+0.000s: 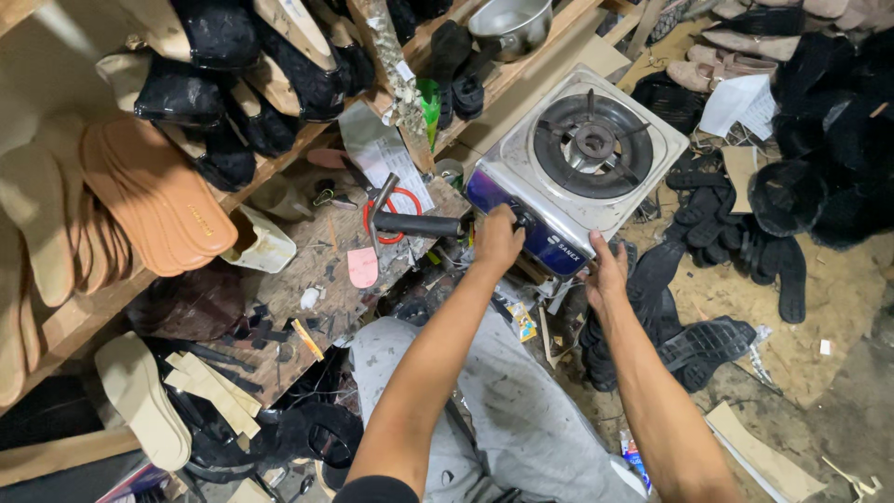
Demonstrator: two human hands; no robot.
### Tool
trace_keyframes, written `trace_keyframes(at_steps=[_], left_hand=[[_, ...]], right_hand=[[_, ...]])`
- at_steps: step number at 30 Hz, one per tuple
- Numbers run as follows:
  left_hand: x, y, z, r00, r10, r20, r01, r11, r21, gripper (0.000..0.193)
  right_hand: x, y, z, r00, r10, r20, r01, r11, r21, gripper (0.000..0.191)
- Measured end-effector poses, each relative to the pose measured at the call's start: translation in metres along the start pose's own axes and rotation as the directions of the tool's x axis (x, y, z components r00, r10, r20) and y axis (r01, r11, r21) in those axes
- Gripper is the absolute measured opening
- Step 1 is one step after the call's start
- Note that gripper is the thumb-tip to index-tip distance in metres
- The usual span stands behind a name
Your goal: The person sits on the floor of a shoe workshop and hammers an insole into a black shoe upper, presses and aligns the insole board, applies glue from a container, and works over several shoes. They then place the finished shoes onto a wooden rack with other completed pairs.
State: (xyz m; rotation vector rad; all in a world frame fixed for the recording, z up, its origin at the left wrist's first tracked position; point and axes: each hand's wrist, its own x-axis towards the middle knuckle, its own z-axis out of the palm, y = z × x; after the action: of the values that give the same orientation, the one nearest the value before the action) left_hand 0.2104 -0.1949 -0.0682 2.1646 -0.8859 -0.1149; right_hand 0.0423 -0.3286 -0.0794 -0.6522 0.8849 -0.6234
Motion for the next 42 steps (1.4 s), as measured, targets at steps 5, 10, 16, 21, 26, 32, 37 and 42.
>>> trace_keyframes(at_steps=[5, 10, 16, 21, 26, 32, 37, 42], left_hand=[[0.01, -0.006, 0.01, 0.936, -0.325, -0.132, 0.297, 0.934, -0.199, 0.093], [0.021, 0.004, 0.003, 0.704, -0.597, 0.385, 0.691, 0.453, -0.563, 0.113], [0.027, 0.005, 0.008, 0.688, -0.548, 0.476, 0.695, 0.309, -0.649, 0.118], [0.029, 0.0, 0.021, 0.645, -0.599, 0.474, 0.727, 0.292, -0.621, 0.129], [0.027, -0.008, 0.032, 0.63, -0.562, 0.536, 0.754, 0.278, -0.595, 0.12], [0.026, -0.013, 0.04, 0.633, -0.569, 0.525, 0.745, 0.263, -0.613, 0.109], [0.03, -0.02, 0.035, 0.585, -0.641, 0.496, 0.761, 0.222, -0.61, 0.093], [0.03, -0.02, 0.032, 0.581, -0.634, 0.51, 0.762, 0.204, -0.615, 0.085]], right_hand=[[0.008, -0.001, -0.003, 1.0, 0.006, -0.008, -0.006, 1.0, -0.01, 0.128], [0.013, 0.001, -0.008, 0.999, -0.039, -0.01, 0.039, 0.999, -0.021, 0.125], [0.018, 0.002, -0.014, 0.998, -0.067, -0.012, 0.067, 0.997, -0.029, 0.12], [0.021, -0.003, -0.02, 0.994, -0.105, 0.0, 0.105, 0.991, -0.083, 0.118], [0.021, -0.009, -0.028, 0.993, -0.117, 0.033, 0.12, 0.986, -0.114, 0.12], [0.024, -0.008, -0.027, 0.992, -0.125, 0.026, 0.127, 0.983, -0.133, 0.121], [0.021, 0.002, -0.01, 0.993, -0.119, 0.002, 0.117, 0.969, -0.219, 0.119], [0.011, 0.002, 0.0, 0.995, -0.099, -0.022, 0.09, 0.962, -0.258, 0.126]])
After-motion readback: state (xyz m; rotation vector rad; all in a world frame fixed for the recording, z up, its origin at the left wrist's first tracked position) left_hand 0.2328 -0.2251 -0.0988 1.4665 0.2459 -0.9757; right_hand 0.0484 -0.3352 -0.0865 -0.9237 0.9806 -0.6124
